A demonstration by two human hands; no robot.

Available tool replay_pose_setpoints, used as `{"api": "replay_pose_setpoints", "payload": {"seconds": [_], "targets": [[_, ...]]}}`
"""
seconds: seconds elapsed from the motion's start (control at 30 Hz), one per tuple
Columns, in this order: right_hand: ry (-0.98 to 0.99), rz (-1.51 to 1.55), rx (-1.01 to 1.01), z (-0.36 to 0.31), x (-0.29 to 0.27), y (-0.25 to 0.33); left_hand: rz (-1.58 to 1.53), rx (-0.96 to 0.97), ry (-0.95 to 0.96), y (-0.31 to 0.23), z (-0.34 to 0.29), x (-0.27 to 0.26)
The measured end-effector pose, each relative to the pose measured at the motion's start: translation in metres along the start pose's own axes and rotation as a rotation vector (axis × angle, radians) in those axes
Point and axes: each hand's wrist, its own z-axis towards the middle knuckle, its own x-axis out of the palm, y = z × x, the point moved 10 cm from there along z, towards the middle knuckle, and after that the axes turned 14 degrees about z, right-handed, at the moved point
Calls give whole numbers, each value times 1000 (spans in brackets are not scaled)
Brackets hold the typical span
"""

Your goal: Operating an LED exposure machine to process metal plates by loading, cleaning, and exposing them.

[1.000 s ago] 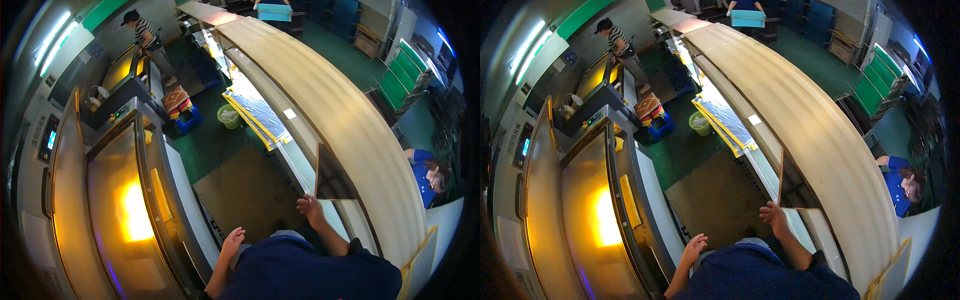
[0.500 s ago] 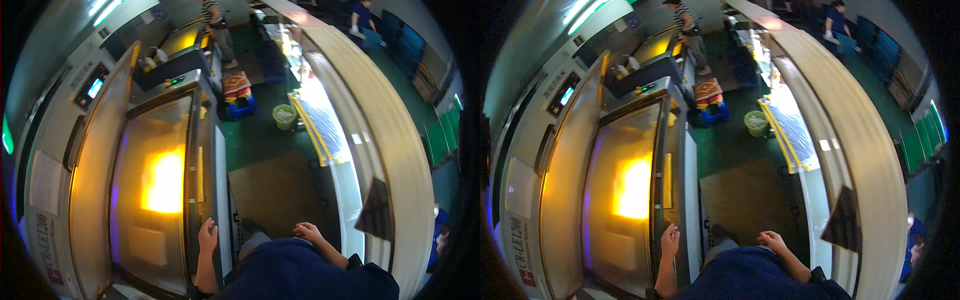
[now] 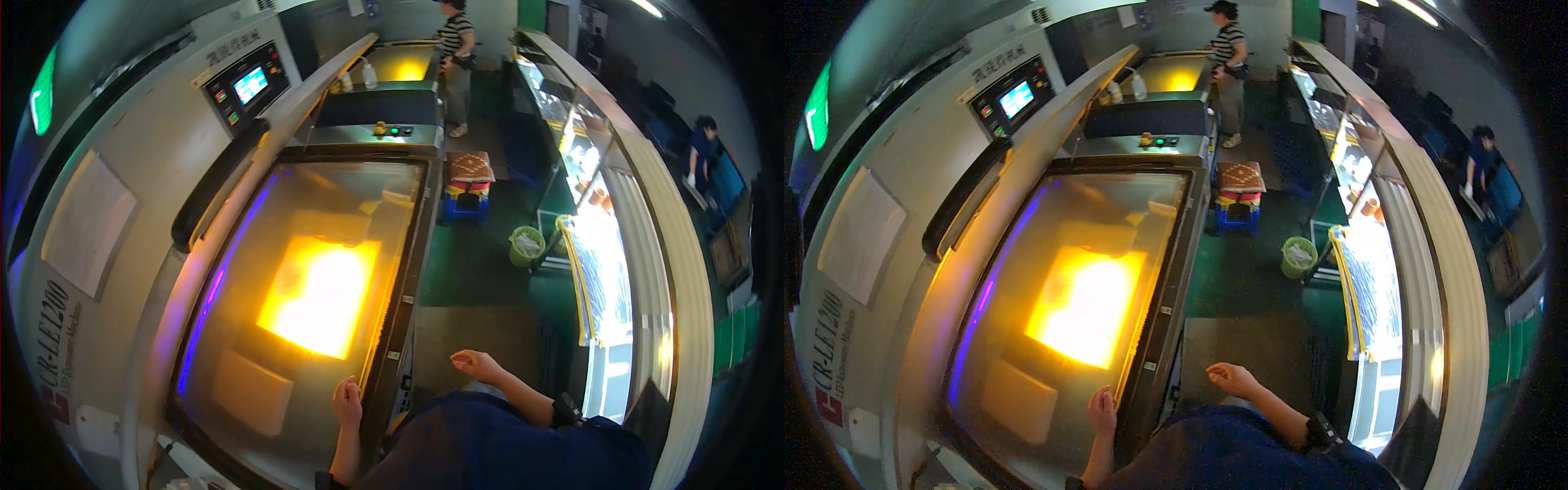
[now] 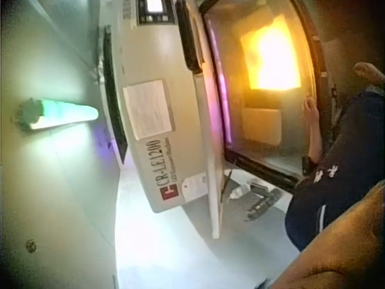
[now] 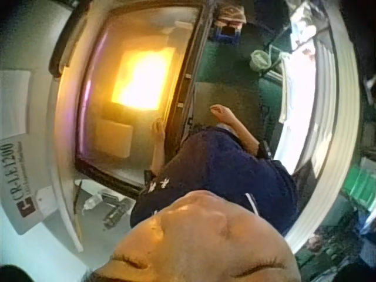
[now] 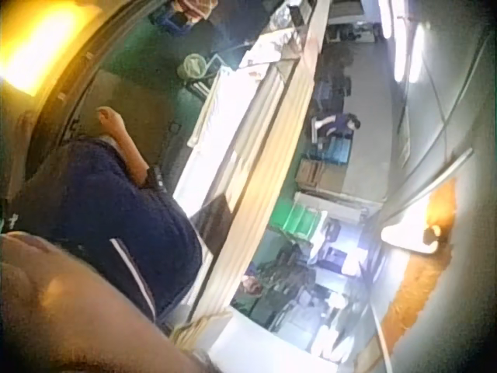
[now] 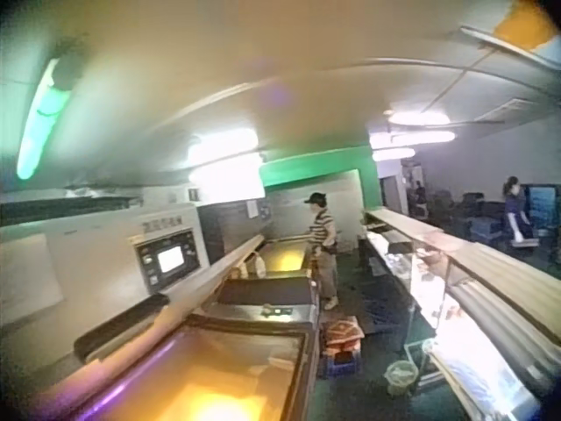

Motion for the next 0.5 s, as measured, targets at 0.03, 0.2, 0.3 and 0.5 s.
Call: {"api": "replay_pose_setpoints", "payload": {"seconds": [0.03, 0.2, 0.3, 0.5], "targets": [[91, -71, -7, 16, 17, 21, -131, -35, -12, 8, -1, -1], [494, -385, 119, 69, 78, 72, -293, -93, -92, -4, -1, -9], [671, -175, 16, 109, 113, 100, -295, -182, -129, 17, -4, -9], [874, -76, 36, 160, 180, 160, -125, -255, -87, 2, 4, -12]]}}
